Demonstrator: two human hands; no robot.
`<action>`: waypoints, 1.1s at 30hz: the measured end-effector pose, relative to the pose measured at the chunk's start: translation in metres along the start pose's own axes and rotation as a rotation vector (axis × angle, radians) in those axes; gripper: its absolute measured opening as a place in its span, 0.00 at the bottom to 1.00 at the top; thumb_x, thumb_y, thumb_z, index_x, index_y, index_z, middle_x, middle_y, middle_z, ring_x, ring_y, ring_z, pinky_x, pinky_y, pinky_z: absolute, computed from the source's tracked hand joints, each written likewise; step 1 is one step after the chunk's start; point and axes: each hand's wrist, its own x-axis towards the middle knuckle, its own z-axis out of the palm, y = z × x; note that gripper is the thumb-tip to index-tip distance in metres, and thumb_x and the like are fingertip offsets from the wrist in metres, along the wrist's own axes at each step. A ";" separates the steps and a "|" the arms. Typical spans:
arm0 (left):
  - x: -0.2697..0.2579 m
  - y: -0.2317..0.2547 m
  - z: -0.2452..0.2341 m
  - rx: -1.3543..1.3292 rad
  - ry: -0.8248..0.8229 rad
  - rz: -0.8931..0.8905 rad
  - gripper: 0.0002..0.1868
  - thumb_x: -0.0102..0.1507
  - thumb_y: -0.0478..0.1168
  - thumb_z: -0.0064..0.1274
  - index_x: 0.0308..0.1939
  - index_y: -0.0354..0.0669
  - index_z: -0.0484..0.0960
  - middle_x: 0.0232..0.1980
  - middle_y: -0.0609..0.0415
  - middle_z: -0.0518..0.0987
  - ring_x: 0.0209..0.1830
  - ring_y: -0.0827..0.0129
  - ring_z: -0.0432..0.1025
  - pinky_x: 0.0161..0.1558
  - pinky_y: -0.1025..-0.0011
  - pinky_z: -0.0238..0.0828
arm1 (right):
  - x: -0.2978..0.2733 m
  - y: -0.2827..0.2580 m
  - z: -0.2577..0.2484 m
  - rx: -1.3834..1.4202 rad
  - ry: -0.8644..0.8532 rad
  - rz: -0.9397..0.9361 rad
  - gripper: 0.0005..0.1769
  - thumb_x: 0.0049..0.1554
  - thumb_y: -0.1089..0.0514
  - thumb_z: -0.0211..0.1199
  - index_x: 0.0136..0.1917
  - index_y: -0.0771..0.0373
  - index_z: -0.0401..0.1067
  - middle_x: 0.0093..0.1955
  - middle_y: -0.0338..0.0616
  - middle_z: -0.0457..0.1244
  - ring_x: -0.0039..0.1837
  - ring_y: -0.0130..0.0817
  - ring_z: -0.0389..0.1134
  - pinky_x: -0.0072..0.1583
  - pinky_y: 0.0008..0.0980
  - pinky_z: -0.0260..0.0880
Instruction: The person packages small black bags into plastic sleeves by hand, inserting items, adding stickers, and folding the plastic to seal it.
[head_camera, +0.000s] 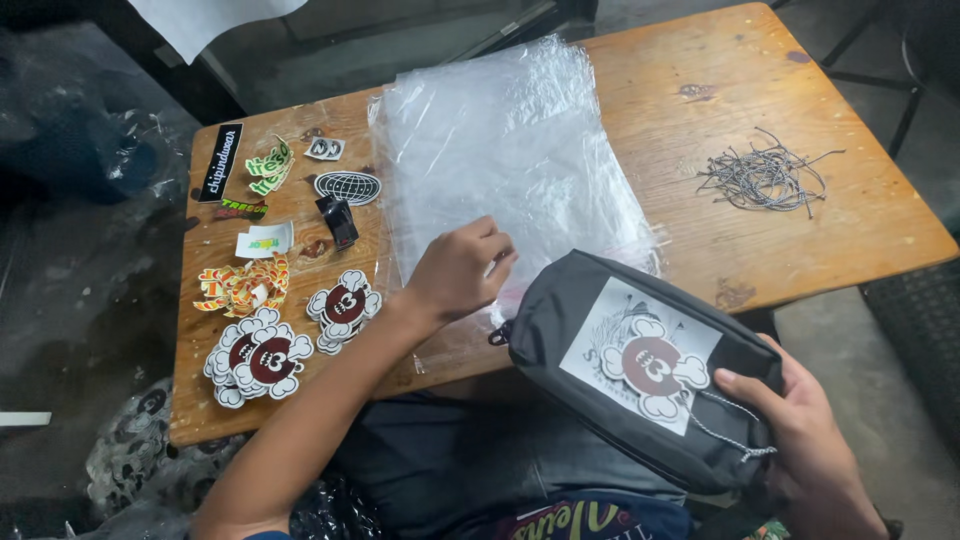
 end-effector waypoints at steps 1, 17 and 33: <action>0.000 0.001 0.001 -0.001 -0.002 0.001 0.05 0.66 0.37 0.54 0.37 0.39 0.82 0.35 0.54 0.73 0.25 0.59 0.71 0.25 0.61 0.70 | 0.004 0.004 -0.001 0.001 0.002 0.000 0.22 0.55 0.70 0.59 0.64 0.68 0.69 0.50 0.54 0.67 0.45 0.41 0.67 0.46 0.40 0.70; 0.008 0.061 0.004 0.498 0.187 0.286 0.09 0.57 0.29 0.58 0.28 0.46 0.75 0.30 0.61 0.69 0.19 0.76 0.68 0.20 0.78 0.63 | 0.045 -0.001 0.084 0.047 -0.030 -0.270 0.06 0.64 0.62 0.63 0.55 0.59 0.70 0.44 0.38 0.67 0.46 0.29 0.71 0.50 0.36 0.75; -0.012 0.089 -0.017 0.426 0.438 0.232 0.14 0.51 0.26 0.60 0.32 0.48 0.73 0.32 0.62 0.60 0.28 0.67 0.61 0.27 0.69 0.58 | 0.187 0.042 0.169 0.343 -0.144 -0.134 0.24 0.61 0.59 0.67 0.68 0.46 0.65 0.51 0.27 0.66 0.45 0.17 0.66 0.46 0.13 0.67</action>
